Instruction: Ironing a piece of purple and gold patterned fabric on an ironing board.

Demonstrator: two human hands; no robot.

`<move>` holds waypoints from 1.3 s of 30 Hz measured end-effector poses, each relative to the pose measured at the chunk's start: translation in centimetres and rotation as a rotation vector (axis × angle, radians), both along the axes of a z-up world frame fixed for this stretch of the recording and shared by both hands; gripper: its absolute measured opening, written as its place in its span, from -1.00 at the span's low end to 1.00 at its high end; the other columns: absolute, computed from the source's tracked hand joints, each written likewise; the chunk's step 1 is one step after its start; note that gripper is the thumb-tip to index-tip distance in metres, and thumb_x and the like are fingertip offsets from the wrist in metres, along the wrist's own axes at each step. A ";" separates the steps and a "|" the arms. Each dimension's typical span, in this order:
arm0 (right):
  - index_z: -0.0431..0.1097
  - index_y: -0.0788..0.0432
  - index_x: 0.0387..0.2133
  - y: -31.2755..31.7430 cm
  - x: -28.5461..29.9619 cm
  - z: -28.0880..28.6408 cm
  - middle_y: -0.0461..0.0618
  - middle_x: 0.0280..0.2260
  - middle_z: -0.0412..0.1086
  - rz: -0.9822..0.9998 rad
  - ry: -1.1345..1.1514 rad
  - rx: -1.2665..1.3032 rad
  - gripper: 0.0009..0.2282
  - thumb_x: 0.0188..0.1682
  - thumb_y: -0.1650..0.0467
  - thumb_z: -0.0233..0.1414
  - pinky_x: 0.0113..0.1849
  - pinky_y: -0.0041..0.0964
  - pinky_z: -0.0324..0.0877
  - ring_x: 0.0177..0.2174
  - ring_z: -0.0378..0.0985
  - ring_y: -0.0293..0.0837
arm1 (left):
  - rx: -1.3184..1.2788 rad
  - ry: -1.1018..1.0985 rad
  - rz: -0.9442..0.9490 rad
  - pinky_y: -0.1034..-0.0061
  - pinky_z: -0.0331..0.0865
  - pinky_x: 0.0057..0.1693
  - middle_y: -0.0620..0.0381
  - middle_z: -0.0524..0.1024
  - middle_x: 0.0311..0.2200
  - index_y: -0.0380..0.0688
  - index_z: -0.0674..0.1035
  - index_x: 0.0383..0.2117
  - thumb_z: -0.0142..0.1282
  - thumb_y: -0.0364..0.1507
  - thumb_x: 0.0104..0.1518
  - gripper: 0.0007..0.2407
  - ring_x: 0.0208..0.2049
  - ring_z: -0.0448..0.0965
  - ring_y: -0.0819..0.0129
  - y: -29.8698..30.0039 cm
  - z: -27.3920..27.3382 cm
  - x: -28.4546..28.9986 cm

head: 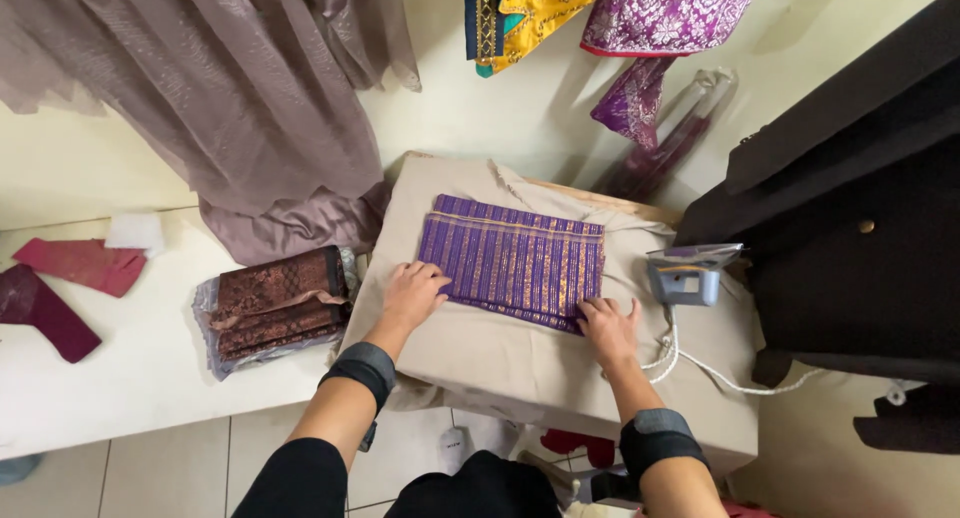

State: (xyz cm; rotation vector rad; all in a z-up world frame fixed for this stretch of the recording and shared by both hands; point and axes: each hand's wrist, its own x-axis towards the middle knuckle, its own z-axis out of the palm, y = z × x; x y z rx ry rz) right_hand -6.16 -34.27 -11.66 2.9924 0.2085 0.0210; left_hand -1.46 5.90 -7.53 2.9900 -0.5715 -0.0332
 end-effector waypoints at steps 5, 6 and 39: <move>0.47 -0.32 -0.11 0.2 0.2 0.1 -0.41 -0.11 0.47 0.091 -0.027 -0.013 -0.80 -0.01 0.21 0.08 0.20 0.40 -0.03 0.04 0.42 -0.33 | 0.014 -0.056 -0.067 0.28 0.20 0.24 0.35 0.54 -0.14 0.26 0.64 -0.16 0.25 -0.18 0.03 -0.76 0.02 0.46 0.39 -0.1 -2.3 1.4; 0.50 -0.33 -0.17 0.0 0.1 -0.2 -0.42 -0.15 0.50 0.134 -0.081 -0.022 -0.84 0.00 0.20 0.04 0.19 0.39 -0.02 0.01 0.45 -0.34 | 0.026 -0.089 -0.089 0.28 0.20 0.24 0.35 0.54 -0.16 0.24 0.65 -0.18 0.24 -0.19 0.03 -0.77 -0.01 0.47 0.41 -0.1 -3.0 1.6; 0.37 -0.01 0.06 2.7 -0.4 3.2 0.05 0.03 0.38 -0.479 0.063 0.557 -0.60 0.00 0.13 0.01 0.11 0.34 0.16 0.04 0.47 0.11 | -0.296 0.311 0.414 0.14 0.34 0.20 0.06 0.29 0.22 0.13 0.35 0.26 0.02 -0.13 0.17 -0.50 0.22 0.36 0.05 0.5 2.1 0.3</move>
